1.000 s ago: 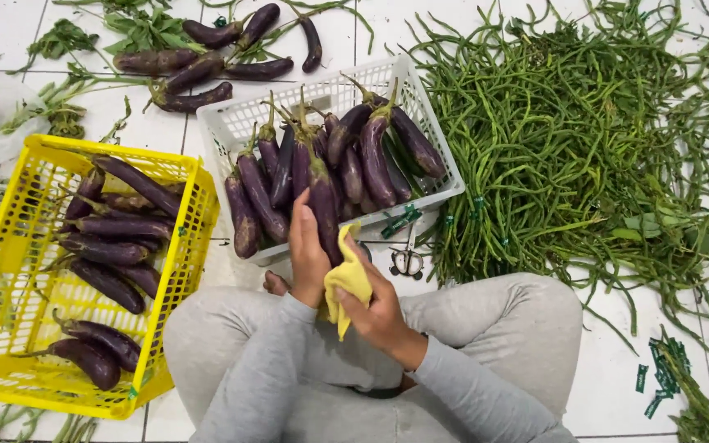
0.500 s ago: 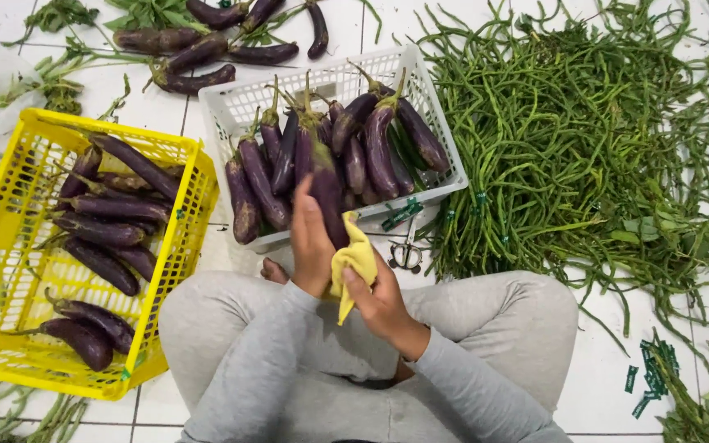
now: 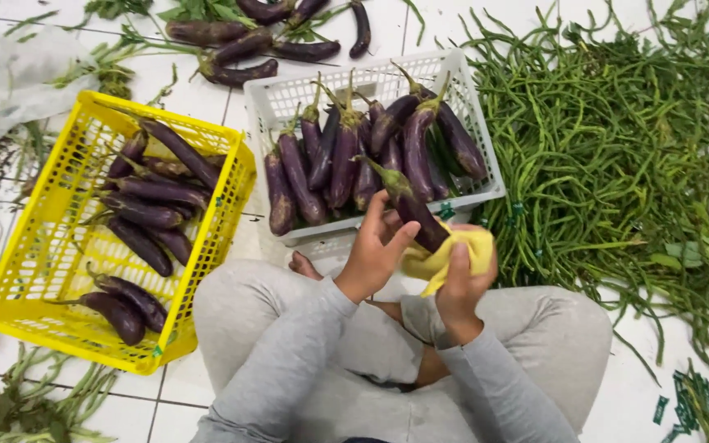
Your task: A person sits on the floor and cleans eggplants by wiping each one with a cloth before sorting them into a basket.
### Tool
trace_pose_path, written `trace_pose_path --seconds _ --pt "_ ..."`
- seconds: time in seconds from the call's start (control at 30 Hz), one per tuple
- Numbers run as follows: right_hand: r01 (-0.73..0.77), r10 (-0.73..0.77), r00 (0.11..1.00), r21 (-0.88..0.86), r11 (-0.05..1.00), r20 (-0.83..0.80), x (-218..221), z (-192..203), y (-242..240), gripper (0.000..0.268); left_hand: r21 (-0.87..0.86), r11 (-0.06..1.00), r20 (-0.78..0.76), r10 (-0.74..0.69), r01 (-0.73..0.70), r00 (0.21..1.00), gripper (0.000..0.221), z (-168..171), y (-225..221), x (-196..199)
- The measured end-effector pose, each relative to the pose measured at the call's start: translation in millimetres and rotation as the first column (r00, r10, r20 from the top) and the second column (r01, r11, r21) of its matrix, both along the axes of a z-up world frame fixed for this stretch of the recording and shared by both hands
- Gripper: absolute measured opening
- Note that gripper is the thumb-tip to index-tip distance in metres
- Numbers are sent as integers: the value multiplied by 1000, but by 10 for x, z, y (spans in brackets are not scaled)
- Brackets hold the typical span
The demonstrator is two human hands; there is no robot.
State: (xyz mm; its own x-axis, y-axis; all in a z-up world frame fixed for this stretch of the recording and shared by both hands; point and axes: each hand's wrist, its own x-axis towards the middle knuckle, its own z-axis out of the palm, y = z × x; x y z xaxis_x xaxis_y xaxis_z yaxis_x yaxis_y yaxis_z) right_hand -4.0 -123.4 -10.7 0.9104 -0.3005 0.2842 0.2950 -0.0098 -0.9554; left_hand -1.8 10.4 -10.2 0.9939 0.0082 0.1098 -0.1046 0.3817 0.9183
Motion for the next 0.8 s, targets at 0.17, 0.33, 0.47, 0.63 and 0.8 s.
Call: trace_pose_path --seconds 0.17,0.33,0.47,0.63,0.8 --pt "-30 27 992 23 999 119 111 -86 -71 19 70 993 72 -97 92 993 48 285 169 -29" --pt "123 186 861 548 828 -473 324 -367 -291 25 401 909 224 -219 115 950 39 321 213 -95" --pt "74 66 922 341 937 -382 123 -16 -91 20 350 935 22 -73 60 997 34 281 126 -85" --pt "-78 112 985 -239 968 133 87 69 -57 10 156 986 -50 -45 52 998 37 162 237 -35" --pt "-393 387 901 10 919 -197 152 -204 -171 23 471 878 -59 -68 88 996 40 312 304 -68"
